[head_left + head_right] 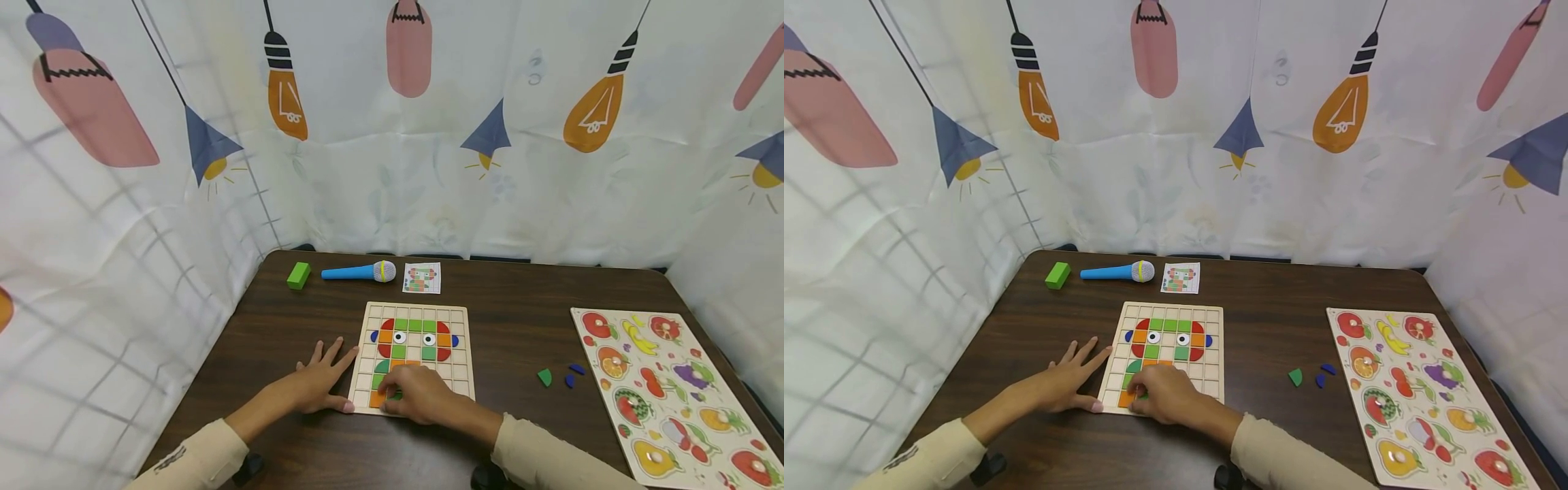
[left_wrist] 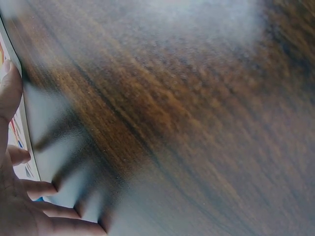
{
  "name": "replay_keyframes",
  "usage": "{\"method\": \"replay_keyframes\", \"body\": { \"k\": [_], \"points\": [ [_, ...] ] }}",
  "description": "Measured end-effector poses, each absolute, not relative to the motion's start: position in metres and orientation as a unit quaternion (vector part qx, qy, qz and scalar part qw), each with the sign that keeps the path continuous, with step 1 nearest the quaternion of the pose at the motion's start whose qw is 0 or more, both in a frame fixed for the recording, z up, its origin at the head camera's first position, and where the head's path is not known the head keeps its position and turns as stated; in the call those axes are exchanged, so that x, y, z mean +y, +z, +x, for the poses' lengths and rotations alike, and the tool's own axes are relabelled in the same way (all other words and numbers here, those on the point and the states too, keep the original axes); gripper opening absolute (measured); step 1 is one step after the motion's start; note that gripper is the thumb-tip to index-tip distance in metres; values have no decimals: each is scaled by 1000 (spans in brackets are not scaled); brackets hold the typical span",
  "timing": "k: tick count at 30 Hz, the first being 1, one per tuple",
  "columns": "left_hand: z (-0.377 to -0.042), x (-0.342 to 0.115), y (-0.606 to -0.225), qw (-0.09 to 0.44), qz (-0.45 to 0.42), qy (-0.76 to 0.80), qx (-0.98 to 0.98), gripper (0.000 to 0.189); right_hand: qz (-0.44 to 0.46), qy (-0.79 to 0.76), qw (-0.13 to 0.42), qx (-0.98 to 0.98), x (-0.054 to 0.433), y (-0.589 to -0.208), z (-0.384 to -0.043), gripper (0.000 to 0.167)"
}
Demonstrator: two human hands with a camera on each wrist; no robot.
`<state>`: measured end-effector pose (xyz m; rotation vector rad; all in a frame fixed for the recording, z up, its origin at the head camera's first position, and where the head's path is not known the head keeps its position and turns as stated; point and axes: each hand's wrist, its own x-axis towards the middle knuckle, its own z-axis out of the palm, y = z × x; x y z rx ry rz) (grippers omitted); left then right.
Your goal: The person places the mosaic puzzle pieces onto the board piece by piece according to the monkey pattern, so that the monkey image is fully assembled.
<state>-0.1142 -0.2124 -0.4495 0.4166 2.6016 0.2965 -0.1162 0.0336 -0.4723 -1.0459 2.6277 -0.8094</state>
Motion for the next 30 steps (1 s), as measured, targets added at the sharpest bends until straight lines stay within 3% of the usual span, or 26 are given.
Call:
{"method": "replay_keyframes", "body": {
  "k": [7,16,27,30],
  "points": [
    [-114,-211,-448,246,147,109,952,103,-387,-309,133,859,73,-470,-129,21],
    [-115,-213,-451,256,143,105,950,104,-356,-344,158,854,168,-472,-145,20],
    [-114,-214,-451,256,143,109,950,104,-292,-344,104,886,265,-467,-142,27],
    [-115,-214,-450,256,143,112,949,104,-267,-312,116,904,283,-465,-140,33]
  ]
}}
